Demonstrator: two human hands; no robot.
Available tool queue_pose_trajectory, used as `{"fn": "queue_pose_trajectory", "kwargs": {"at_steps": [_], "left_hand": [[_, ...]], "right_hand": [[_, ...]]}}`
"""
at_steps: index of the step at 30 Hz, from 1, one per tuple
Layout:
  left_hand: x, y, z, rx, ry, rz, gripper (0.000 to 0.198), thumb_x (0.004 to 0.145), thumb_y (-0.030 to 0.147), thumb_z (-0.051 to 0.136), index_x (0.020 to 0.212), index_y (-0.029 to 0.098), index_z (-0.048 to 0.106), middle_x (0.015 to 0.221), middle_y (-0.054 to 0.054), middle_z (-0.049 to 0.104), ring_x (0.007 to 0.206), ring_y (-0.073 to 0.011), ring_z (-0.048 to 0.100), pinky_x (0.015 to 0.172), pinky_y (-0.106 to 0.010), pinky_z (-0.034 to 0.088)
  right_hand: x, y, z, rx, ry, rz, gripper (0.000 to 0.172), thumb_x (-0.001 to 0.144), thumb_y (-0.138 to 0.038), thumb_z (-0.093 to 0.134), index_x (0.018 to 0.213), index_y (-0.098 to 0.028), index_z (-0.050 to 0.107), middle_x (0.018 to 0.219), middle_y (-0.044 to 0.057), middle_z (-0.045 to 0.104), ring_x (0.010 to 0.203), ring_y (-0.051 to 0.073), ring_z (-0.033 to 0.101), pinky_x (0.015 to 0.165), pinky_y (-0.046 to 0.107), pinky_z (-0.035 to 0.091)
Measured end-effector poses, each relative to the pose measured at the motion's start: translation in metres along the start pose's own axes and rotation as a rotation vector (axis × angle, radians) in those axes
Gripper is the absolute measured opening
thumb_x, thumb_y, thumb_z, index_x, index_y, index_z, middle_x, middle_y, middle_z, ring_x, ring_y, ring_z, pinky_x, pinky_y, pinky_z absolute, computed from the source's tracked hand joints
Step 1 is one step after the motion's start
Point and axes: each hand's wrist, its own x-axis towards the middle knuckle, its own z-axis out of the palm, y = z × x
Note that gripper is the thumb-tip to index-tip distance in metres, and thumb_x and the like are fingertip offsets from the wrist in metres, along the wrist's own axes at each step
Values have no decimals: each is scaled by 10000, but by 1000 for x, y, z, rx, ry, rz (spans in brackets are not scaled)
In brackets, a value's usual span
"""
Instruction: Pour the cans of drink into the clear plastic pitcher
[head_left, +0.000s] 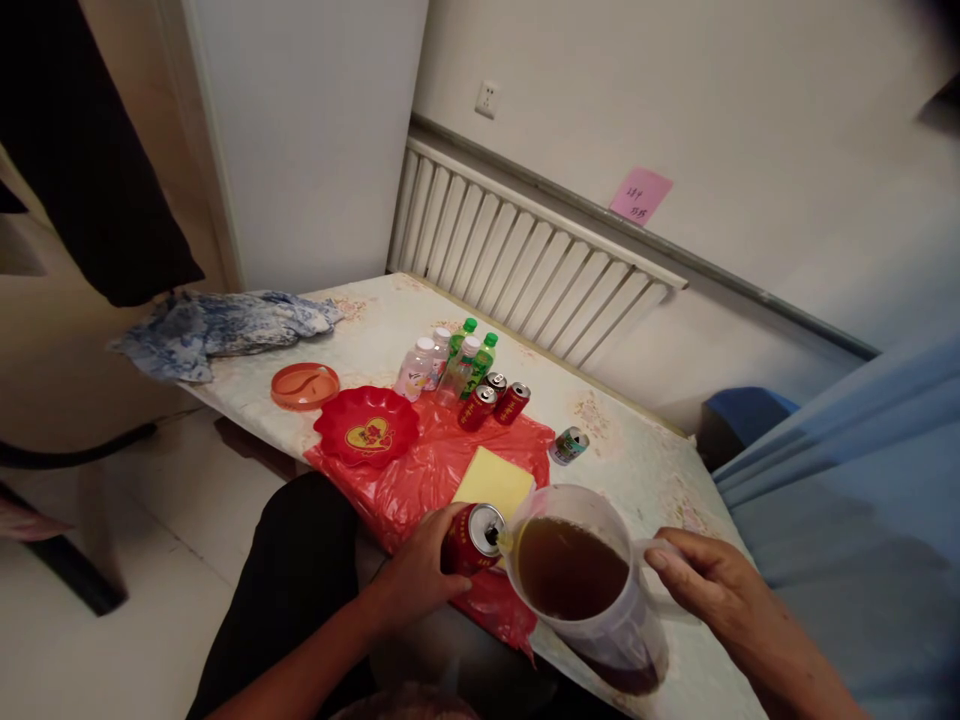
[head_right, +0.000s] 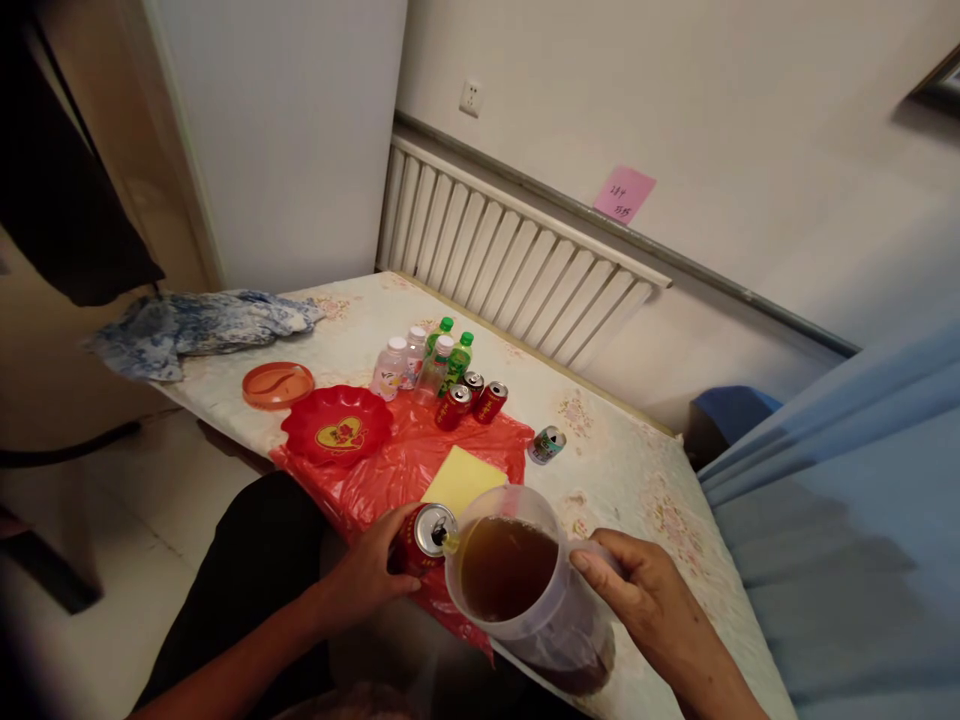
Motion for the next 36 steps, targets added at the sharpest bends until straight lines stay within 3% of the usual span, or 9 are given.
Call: {"fn": "queue_pose_trajectory", "kwargs": {"at_steps": [24,36], "left_hand": [[1,-4,-2,22,-3,2,791,586,101,695,1331,242,470,1354,-78,551,1245,-296,499,1091,-458,372],[1,-4,-2,19,-2,-1,788,588,110,694,1334,236,472,1353,-71,554,1251,-291,498,1097,-441,368]], "right_hand": [[4,-19,-6,-26,3,30,515,755,-637,544,519,-209,381,541,-34,320,535,126,322,489,243,295],[4,-4,-3,-14,18,21,486,813,-603,501,551,-209,387,577,-34,312,554,126,311,509,248,280]]}}
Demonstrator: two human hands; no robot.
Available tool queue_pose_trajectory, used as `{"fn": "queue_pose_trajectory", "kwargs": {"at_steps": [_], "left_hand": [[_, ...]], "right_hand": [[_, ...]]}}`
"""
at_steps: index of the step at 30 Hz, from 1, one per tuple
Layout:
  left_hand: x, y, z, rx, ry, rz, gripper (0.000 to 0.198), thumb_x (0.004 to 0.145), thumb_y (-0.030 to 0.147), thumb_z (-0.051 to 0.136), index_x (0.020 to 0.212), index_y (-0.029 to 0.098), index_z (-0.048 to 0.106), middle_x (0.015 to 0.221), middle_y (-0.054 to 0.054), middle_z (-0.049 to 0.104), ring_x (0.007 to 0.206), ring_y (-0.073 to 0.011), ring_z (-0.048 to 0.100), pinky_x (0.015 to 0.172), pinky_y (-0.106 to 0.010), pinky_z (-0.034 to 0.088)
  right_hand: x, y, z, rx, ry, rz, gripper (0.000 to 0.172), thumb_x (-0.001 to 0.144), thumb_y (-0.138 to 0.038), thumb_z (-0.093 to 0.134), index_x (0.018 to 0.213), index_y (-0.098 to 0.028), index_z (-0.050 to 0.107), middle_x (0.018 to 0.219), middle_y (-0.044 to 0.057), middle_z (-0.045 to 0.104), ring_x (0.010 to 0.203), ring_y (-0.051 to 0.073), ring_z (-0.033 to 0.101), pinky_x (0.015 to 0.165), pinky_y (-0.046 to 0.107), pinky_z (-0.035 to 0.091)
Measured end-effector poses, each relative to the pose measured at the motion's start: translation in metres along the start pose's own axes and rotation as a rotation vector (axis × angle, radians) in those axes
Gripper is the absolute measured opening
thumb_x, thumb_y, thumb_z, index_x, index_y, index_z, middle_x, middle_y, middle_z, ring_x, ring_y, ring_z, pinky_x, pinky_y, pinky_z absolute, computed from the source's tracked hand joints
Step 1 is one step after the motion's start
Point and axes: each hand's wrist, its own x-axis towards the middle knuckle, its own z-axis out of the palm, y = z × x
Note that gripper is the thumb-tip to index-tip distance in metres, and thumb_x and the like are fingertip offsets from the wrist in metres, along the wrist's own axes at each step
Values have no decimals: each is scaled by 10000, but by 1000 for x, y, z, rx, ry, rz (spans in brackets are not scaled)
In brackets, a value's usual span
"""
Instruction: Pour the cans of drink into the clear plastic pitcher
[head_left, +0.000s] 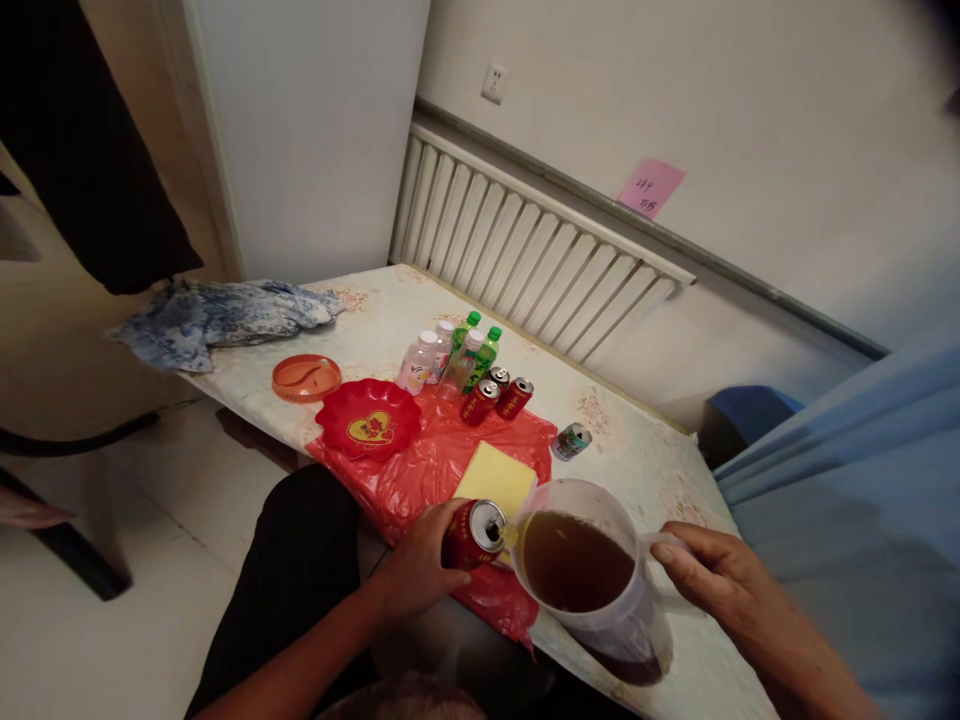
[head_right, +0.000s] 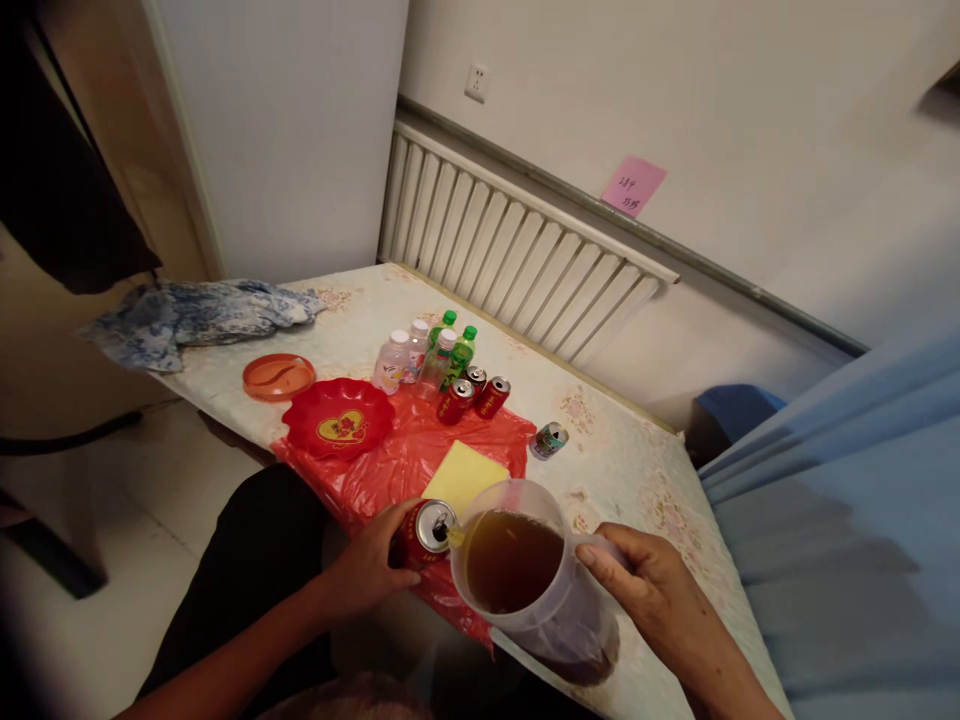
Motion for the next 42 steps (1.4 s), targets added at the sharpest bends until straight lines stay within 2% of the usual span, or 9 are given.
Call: {"fn": "queue_pose_trajectory", "kwargs": {"at_steps": [18,25,35,42], "left_hand": [[0,-2,0,12,3,6,790,589,113,702,1335,242,478,1351,-70,559,1249,-309,498,1095,-463,363],[-1,-2,-1,18,3,17,795,590,104,707,1340,236,475,1354,-70,553,1255,-300,494,1097,-439,364],[0,-7,1,34,-5,7,793,595,137,712,1342,215,456,1353,-82,546,1252,-289,489,1094,-442,359],[0,-5,0,31,-4,7,790,590,138,702,1338,232,467,1343,-70,554,1243,-297,495,1088,-446,364]], "right_hand": [[3,2,-1,-6,-26,-12,475,815,-586,512,551,-210,392,569,-36,317,549,128,312,511,252,277],[1,-1,0,19,7,-21,449,828,-541,523,551,-203,418,573,-36,327,557,126,312,514,252,270],[4,8,-1,-26,-49,-25,481,832,-598,494,569,-206,401,588,-36,320,562,125,316,520,249,286],[4,4,-1,-21,-66,-19,476,822,-595,499,567,-209,387,594,-36,307,564,128,310,523,255,277]]}}
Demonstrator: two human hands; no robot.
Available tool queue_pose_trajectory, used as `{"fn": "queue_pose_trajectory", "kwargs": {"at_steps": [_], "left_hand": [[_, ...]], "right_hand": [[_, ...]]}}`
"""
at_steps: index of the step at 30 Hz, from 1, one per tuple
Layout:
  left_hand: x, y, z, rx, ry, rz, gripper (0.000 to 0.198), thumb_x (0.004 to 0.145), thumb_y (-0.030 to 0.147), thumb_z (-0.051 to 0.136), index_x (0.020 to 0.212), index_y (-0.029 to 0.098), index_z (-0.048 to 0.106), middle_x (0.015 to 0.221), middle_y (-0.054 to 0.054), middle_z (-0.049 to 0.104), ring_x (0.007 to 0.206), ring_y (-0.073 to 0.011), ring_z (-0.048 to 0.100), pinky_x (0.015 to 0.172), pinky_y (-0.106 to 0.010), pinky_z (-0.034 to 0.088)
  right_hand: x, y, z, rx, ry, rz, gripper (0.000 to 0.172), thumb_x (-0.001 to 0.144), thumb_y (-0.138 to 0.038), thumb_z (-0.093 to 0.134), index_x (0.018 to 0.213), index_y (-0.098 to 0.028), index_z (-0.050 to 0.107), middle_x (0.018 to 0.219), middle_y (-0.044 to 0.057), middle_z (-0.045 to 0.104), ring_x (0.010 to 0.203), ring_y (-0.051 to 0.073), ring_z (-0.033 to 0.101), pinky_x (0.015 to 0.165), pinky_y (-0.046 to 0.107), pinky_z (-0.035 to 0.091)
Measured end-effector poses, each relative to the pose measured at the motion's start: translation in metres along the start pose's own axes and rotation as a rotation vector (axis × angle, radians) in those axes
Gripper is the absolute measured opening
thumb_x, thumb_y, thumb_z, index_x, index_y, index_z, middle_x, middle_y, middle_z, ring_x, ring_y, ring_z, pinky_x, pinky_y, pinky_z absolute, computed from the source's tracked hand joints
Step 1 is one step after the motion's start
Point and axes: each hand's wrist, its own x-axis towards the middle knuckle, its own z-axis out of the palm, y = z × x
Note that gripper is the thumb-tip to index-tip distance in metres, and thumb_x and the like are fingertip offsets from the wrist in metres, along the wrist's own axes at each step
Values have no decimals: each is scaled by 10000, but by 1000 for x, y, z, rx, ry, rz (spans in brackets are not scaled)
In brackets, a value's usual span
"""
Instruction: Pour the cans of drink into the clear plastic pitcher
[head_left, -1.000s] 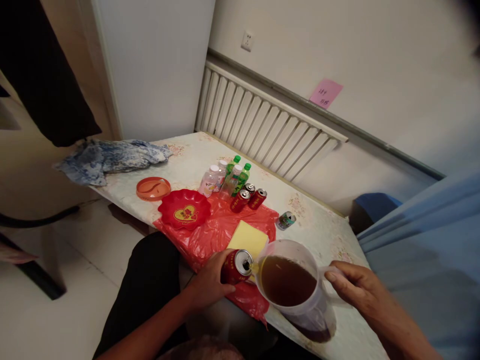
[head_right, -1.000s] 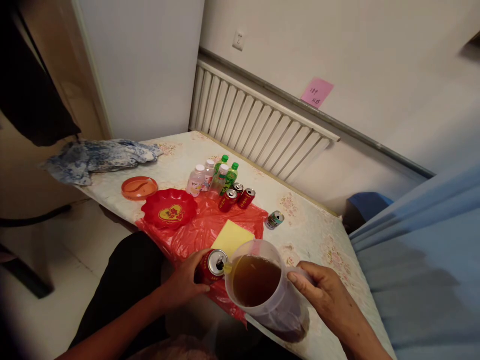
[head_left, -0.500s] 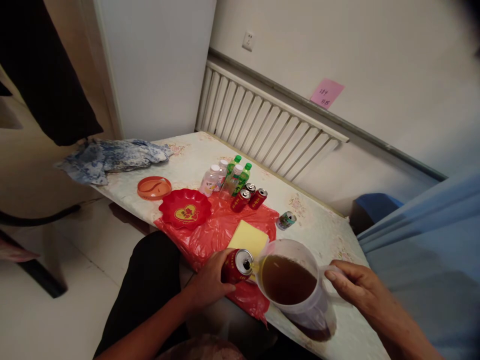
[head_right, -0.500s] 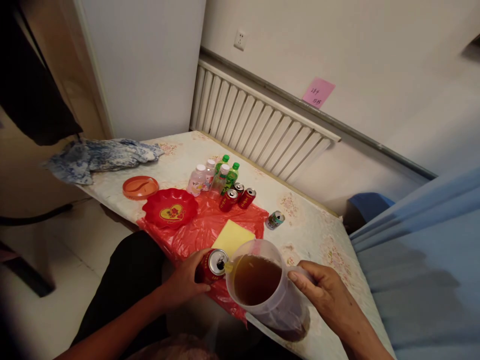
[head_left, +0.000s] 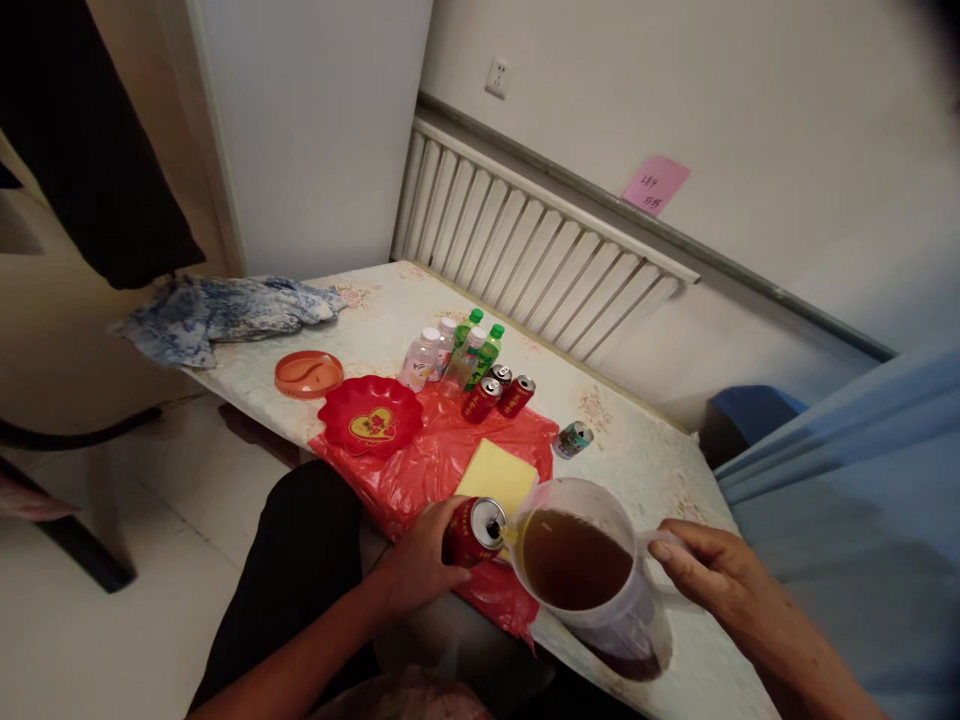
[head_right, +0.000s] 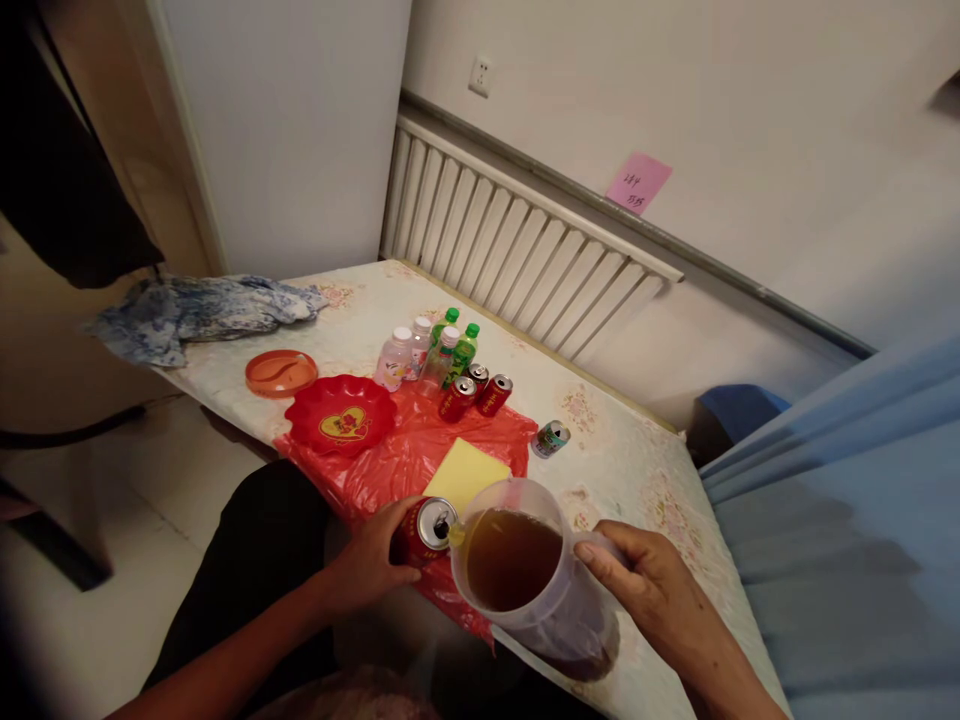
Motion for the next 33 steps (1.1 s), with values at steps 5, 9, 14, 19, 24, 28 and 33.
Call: {"fn": "queue_pose_trajectory", "kwargs": {"at_steps": [5,9,14,19,24,28,33], "left_hand": [[0,0,0,-5,3,-5,781,590,133,696,1334,219,472,1344,-81,554,1248,-297,492,1095,-452,355],[0,1,0,-12,-1,-2,776,588,130,693,1329,220,478,1346,-80,554,1247,-296,493,1092,-450,357],[-1,2,0,-12,-4,-5,785,587,122,693,1335,214,473,1341,-86,555,1244,-292,492,1094,-451,354],[-1,1,0,-17,-7,-12,787,586,121,693,1336,211,473,1341,-88,554,1241,-290,494,1096,-451,353],[0,2,-1,-21,-7,-26,782,584,119,693,1331,203,477,1348,-91,550,1254,-294,486,1102,-449,350],[-1,2,-1,-36,-2,-44,789,579,112,696,1330,205,472,1356,-92,545,1263,-290,483,1108,-445,346],[-2,-5,-2,-75,20,-70,825,570,97,703,1344,225,449,1383,-87,523,1283,-286,471,1125,-452,328]], "right_hand": [[1,-3,0,-7,-2,7,478,810,-606,496,562,-209,398,588,-32,316,562,130,319,522,257,280],[1,-5,-1,-10,-16,15,481,799,-616,496,560,-207,413,583,-28,329,561,133,328,524,260,288],[1,-9,-1,-13,-6,19,491,782,-625,506,545,-210,398,572,-27,325,552,132,323,513,259,286],[2,-9,0,-11,-5,12,472,782,-595,530,541,-207,412,570,-25,342,549,132,334,511,256,298],[2,-6,2,21,9,-10,465,802,-575,532,543,-207,414,563,-33,326,540,125,318,499,250,282],[3,-2,6,53,5,-3,481,806,-583,538,545,-210,382,565,-43,295,537,116,283,493,250,254],[10,19,23,205,9,13,507,808,-620,537,552,-216,369,553,-61,261,524,103,217,476,246,201]]}}
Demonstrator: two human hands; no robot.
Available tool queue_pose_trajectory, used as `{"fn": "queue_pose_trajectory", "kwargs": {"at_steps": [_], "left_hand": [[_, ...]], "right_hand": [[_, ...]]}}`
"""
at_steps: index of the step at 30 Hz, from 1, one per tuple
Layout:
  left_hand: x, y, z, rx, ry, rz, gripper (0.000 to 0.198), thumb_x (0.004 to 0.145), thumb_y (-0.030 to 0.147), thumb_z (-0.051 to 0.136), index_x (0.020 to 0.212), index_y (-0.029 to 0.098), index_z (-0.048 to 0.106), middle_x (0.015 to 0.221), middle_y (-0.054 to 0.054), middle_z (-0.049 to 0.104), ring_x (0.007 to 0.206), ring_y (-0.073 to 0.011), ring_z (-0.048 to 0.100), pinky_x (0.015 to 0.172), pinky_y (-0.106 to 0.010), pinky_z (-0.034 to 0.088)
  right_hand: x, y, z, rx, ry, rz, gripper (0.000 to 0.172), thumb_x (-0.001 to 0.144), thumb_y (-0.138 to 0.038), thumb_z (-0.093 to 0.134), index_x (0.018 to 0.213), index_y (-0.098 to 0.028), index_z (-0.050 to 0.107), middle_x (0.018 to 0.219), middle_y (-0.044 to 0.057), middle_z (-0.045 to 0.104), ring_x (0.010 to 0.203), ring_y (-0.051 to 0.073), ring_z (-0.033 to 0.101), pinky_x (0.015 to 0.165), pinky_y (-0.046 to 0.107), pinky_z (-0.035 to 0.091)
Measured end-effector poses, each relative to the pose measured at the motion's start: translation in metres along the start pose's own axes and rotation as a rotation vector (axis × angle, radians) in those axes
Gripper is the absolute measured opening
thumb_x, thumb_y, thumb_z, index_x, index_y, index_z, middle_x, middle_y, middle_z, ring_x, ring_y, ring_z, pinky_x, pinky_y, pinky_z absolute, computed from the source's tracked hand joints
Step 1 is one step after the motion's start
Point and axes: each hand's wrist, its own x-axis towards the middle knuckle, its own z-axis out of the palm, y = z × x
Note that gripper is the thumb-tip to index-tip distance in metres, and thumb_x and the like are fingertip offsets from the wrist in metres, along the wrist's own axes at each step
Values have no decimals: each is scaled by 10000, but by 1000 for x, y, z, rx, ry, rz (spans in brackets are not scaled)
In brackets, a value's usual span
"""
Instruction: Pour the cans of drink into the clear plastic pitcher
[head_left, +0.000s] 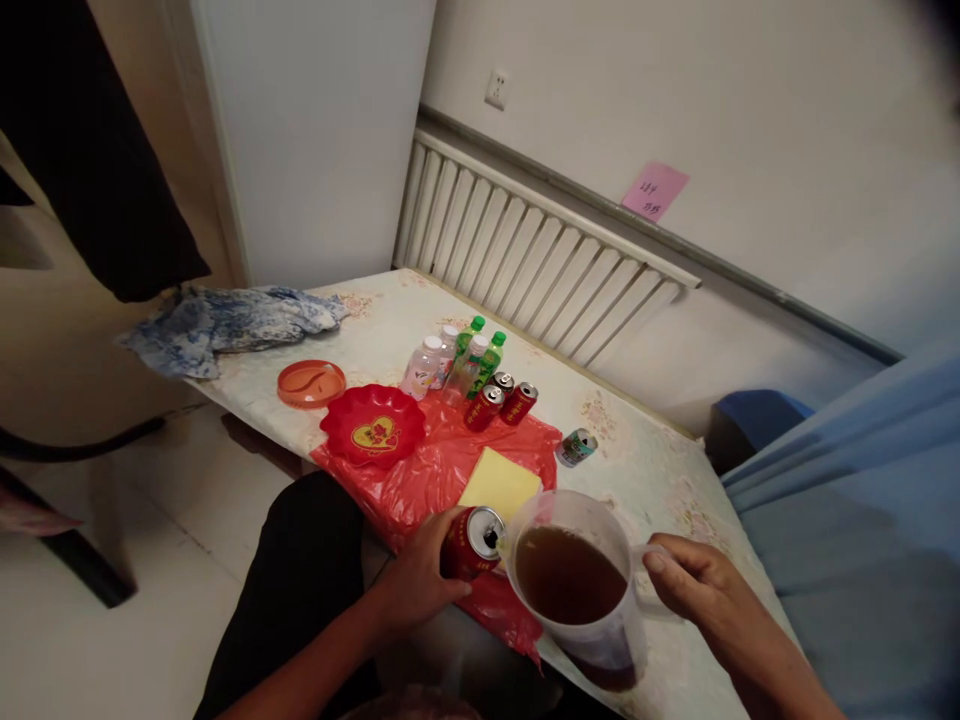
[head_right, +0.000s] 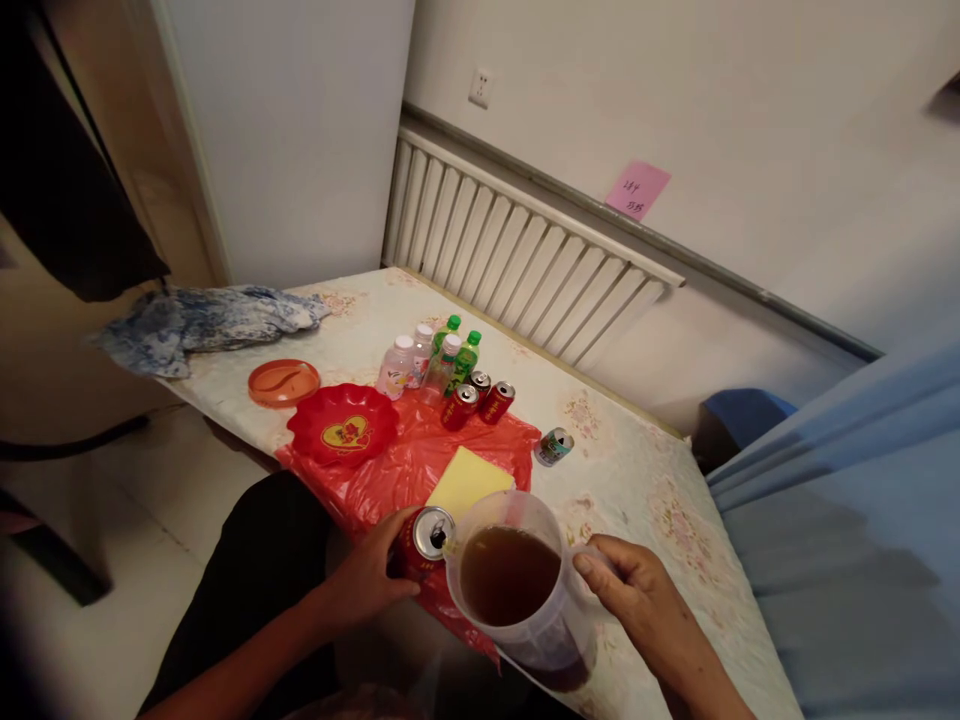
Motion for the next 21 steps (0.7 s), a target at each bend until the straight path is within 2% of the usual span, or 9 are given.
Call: {"fn": "queue_pose_trajectory", "kwargs": {"at_steps": [4,8,14,18,21], "left_hand": [[1,-7,-3,-37,25,-5,833,550,68,695,1331,231,456,1361,-83,548,1276,-293,485,1117,-462,341],[-2,-15,-8,-57,58,-38,832,516,47,687,1305,208,479,1337,-95,568,1263,-318,501,1105,-466,352],[-10,-26,-17,-102,73,-89,844,522,27,660,1324,197,462,1342,-89,574,1267,-303,510,1106,-435,361],[-13,-29,-22,-100,78,-92,825,520,13,649,1302,225,490,1335,-70,588,1267,-302,513,1115,-445,352],[-15,-32,-24,-127,83,-151,850,490,0,650,1299,211,493,1347,-88,581,1280,-321,502,1126,-455,337]], "right_hand": [[14,17,16,236,57,15,536,792,-654,550,553,-226,333,541,-80,225,514,91,164,480,243,149],[38,21,34,505,129,-7,512,803,-597,574,550,-238,311,530,-95,189,492,86,145,474,248,131],[94,11,66,831,287,-149,454,768,-454,644,531,-229,330,507,-99,223,448,77,171,426,239,162],[133,-2,92,944,337,-225,391,775,-394,623,542,-220,362,493,-95,281,428,73,209,427,235,198],[159,-8,113,988,368,-245,368,782,-370,605,551,-220,360,495,-99,277,429,73,206,430,236,189]]}}
